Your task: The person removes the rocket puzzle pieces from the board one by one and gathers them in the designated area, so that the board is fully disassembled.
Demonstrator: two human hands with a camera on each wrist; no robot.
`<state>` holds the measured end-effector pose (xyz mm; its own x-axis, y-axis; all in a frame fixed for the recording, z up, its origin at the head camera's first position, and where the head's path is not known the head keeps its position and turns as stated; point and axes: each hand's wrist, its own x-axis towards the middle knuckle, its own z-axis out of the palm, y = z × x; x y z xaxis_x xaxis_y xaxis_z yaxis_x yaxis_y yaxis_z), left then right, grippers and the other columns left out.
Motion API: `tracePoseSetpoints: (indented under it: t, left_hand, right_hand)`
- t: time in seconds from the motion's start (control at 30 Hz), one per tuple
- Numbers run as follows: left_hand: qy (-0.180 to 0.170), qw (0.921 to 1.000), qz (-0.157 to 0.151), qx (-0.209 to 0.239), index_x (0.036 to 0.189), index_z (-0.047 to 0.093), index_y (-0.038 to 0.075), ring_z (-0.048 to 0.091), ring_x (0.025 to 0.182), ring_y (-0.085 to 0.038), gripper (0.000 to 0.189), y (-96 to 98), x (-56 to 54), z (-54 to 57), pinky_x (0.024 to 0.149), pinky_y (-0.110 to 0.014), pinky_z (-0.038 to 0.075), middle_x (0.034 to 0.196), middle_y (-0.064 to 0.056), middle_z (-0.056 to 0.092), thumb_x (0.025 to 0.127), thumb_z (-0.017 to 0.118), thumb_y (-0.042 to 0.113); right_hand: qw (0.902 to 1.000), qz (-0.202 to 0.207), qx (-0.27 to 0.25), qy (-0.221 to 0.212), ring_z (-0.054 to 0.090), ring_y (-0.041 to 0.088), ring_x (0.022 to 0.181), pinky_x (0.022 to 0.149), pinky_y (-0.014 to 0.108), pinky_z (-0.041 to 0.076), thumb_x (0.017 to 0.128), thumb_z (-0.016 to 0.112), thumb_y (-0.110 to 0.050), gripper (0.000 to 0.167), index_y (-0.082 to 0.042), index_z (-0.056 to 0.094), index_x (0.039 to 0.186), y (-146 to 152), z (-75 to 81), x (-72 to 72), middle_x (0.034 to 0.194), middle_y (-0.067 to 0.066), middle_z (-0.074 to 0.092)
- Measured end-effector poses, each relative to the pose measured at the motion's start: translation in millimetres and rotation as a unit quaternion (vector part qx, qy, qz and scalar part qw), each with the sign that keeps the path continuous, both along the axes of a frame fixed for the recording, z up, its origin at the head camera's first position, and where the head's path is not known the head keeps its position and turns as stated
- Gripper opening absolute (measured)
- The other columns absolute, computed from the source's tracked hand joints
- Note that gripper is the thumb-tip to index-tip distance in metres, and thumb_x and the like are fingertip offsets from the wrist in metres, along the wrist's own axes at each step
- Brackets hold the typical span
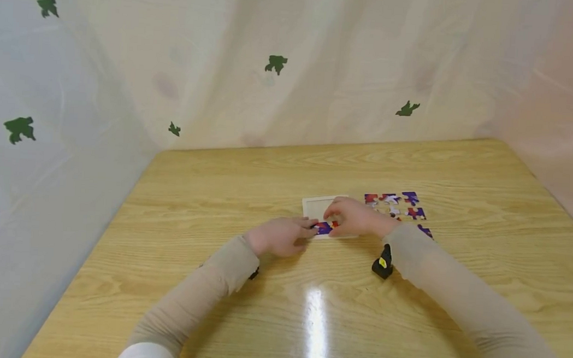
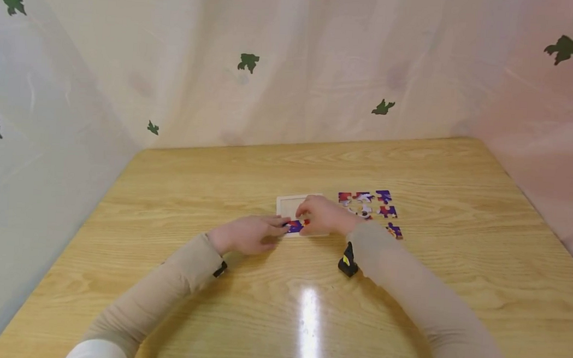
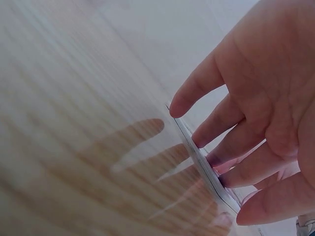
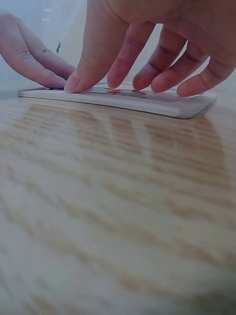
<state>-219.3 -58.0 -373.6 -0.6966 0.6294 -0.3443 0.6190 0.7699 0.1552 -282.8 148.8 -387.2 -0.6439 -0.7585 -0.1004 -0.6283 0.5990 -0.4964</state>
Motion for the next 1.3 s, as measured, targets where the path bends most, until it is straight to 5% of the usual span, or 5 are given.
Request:
tracePoseSetpoints:
  t: [1.3]
  left_hand:
    - [0.015,0.9998,-0.001,-0.011,0.142,0.043,0.008,0.032,0.14,-0.025,0.049,4.1,1.6,0.3,0.114,-0.037,0.031,0.154,-0.006,0.031,0.096,0.054,0.021]
  right_hand:
    - [0.9992,-0.005,-0.007,-0.038,0.051,0.017,0.082,0.076,0.031,0.044,0.082,0.074,-0.015,0.023,-0.007,0.064,0.102,-3.0,-6.6,-2.1,0.09,0.003,0.058]
